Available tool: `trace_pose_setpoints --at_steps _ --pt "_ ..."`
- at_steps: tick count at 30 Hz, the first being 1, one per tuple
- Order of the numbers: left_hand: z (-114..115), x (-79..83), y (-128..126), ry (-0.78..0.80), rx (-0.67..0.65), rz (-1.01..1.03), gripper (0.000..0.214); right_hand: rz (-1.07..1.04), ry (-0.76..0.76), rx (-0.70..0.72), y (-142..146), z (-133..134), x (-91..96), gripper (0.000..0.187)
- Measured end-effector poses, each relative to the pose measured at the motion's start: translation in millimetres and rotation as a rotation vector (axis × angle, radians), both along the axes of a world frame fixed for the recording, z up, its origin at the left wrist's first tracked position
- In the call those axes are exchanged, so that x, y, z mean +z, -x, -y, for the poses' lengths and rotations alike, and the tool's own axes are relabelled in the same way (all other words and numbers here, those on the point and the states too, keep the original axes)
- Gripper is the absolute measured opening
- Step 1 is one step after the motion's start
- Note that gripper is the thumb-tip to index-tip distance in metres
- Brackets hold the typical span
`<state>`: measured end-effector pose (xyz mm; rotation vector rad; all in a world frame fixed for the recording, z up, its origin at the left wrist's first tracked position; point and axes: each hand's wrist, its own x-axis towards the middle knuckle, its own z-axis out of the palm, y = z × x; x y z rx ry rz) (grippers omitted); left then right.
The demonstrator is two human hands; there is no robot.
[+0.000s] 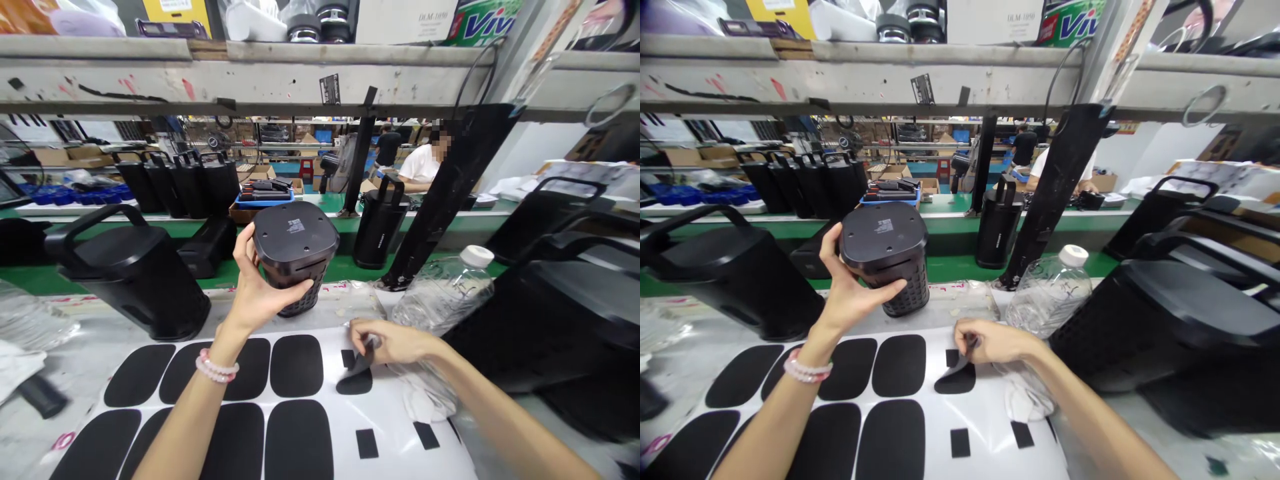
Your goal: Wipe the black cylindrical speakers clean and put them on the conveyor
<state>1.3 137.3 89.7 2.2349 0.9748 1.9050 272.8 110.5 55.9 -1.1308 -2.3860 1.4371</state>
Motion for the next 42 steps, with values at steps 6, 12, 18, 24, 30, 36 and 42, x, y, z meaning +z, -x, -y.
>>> trace_pose_setpoints --at_steps 6,12,18,24,30,36,42 --pt "5.9 5.0 12.6 0.082 -0.005 -0.087 0.104 -0.263 -0.118 -0.299 -31.1 19.0 15.0 0.008" --pt "30.8 24.3 5.9 0.312 0.079 -0.112 0.126 -0.789 -0.211 -0.822 -45.3 39.0 48.3 0.033" --pt "37.5 14.2 -17.3 0.220 0.069 -0.056 0.115 -0.984 -0.122 -0.902 -42.8 69.1 91.0 0.033" --pt "27.8 -14.1 -33.6 0.117 -0.196 -0.181 0.124 -0.988 -0.030 -0.855 -39.8 86.7 104.4 0.031" --pt "32.2 -11.7 -36.4 0.047 -0.259 -0.353 0.127 -0.876 -0.088 -0.745 -24.4 92.0 101.8 0.016" --pt "32.6 -2.1 -26.7 0.094 -0.170 -0.401 0.142 -0.888 -0.010 -0.714 -10.9 88.2 92.9 0.016" --pt "31.6 -1.0 -24.4 0.040 -0.215 -0.456 0.139 -0.834 -0.050 -0.731 -2.2 76.5 89.8 0.024"
